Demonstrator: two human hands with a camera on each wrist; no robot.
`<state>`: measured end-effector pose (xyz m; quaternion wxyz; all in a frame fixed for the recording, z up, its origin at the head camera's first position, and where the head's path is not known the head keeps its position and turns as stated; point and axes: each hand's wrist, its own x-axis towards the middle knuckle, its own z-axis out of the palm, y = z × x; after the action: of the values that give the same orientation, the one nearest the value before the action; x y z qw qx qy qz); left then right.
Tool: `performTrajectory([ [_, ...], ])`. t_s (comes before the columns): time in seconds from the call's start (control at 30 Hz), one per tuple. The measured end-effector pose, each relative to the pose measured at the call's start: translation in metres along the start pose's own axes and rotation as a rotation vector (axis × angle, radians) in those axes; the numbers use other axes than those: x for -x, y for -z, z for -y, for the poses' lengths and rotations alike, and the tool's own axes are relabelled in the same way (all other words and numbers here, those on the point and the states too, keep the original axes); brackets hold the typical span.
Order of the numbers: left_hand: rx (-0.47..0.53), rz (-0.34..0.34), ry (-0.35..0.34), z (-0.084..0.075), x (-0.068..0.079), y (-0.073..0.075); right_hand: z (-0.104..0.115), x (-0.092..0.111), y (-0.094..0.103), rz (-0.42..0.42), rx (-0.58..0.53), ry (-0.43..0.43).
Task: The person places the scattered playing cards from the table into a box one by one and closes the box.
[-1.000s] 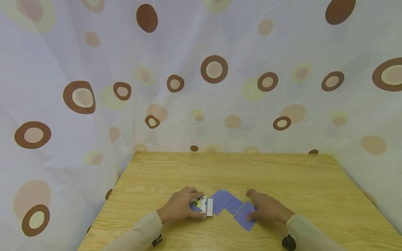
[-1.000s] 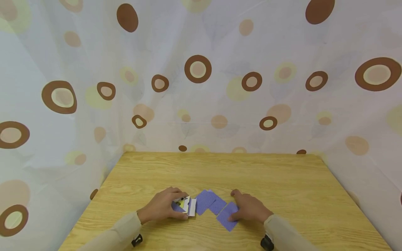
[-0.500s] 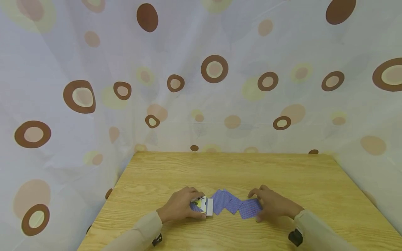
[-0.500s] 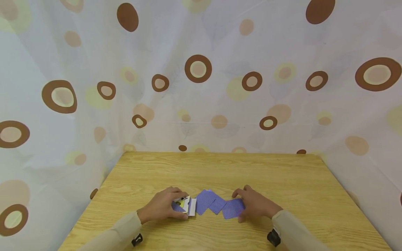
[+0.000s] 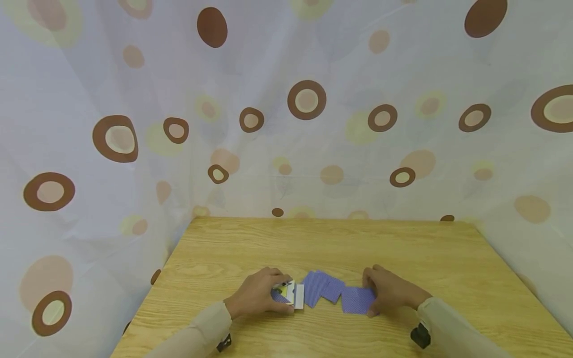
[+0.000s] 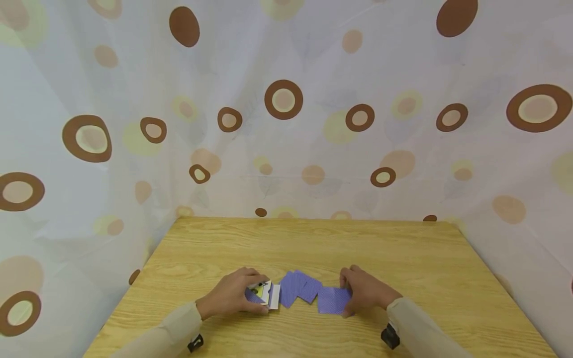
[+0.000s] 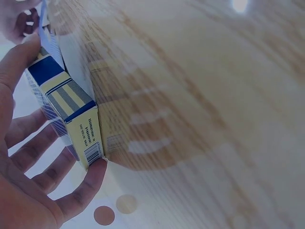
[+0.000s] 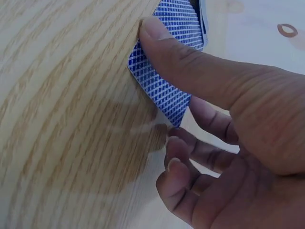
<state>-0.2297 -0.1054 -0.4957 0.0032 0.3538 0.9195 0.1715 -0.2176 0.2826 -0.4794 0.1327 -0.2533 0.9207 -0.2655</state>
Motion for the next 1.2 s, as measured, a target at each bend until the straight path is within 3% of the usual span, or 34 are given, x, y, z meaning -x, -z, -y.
performTrajectory([
  [0.37, -0.001, 0.010, 0.010, -0.001, 0.000, -0.002, -0.007, -0.002, -0.001, -0.089, -0.077, 0.082],
  [0.53, 0.005, 0.010, 0.010, -0.001, 0.000, -0.002, -0.006, -0.001, -0.001, -0.088, -0.085, 0.071],
  [0.7, 0.004, 0.004, 0.006, -0.001, -0.001, -0.002, -0.008, 0.000, -0.004, -0.059, -0.052, 0.035],
  [1.2, 0.014, 0.008, 0.009, 0.000, -0.001, -0.002, -0.011, 0.004, -0.002, -0.069, 0.080, 0.034],
])
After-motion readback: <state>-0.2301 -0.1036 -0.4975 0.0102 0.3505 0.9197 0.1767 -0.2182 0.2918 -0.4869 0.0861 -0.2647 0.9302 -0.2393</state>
